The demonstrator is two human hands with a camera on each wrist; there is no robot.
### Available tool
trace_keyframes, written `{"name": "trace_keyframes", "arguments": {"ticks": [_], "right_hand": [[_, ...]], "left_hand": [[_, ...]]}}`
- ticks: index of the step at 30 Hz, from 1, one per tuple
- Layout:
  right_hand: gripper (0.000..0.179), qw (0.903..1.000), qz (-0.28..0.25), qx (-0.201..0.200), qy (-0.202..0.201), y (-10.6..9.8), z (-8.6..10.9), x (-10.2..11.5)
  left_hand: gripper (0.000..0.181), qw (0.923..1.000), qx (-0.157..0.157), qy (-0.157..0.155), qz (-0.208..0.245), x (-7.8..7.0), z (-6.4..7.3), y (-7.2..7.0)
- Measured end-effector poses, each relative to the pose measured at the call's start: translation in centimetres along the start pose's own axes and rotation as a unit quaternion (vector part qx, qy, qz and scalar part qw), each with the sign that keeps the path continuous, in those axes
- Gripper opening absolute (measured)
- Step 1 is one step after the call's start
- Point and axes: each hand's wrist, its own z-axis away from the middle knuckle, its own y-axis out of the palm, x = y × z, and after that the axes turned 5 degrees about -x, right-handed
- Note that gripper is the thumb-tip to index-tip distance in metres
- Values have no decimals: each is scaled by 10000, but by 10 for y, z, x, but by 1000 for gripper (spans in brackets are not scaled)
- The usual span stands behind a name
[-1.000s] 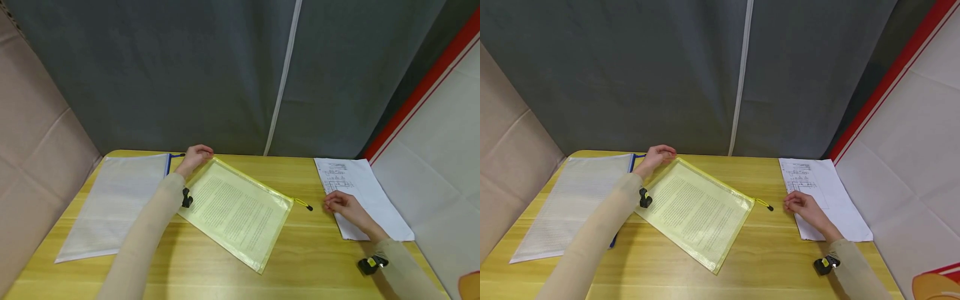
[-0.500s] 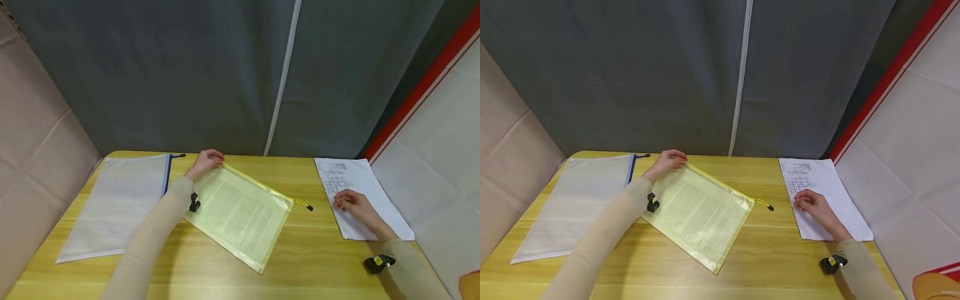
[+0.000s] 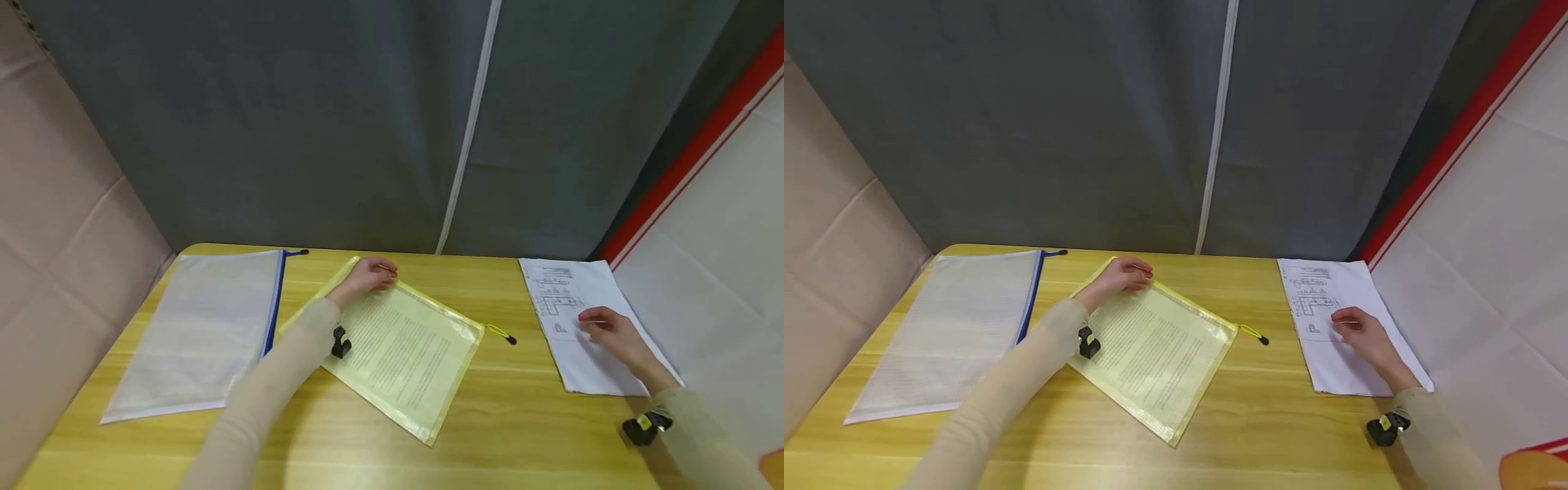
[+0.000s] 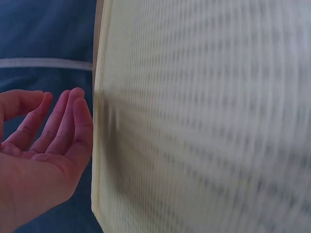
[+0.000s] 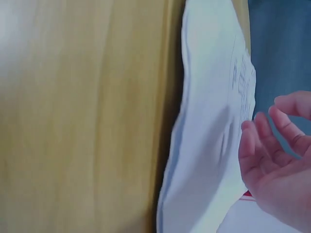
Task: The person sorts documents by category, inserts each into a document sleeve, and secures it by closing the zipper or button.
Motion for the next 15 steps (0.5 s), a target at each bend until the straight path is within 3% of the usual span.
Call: {"name": "trace_keyframes", "arguments": {"ticks": [6, 15], "right_hand": [[38, 9988, 407, -225, 131, -19, -4, -14], [49, 9984, 296, -260, 398, -39, -1, -28]], "left_hand": [[30, 9991, 319, -83, 262, 1, 4, 25], [28, 9970, 677, -28, 379, 3, 8, 56]]}}
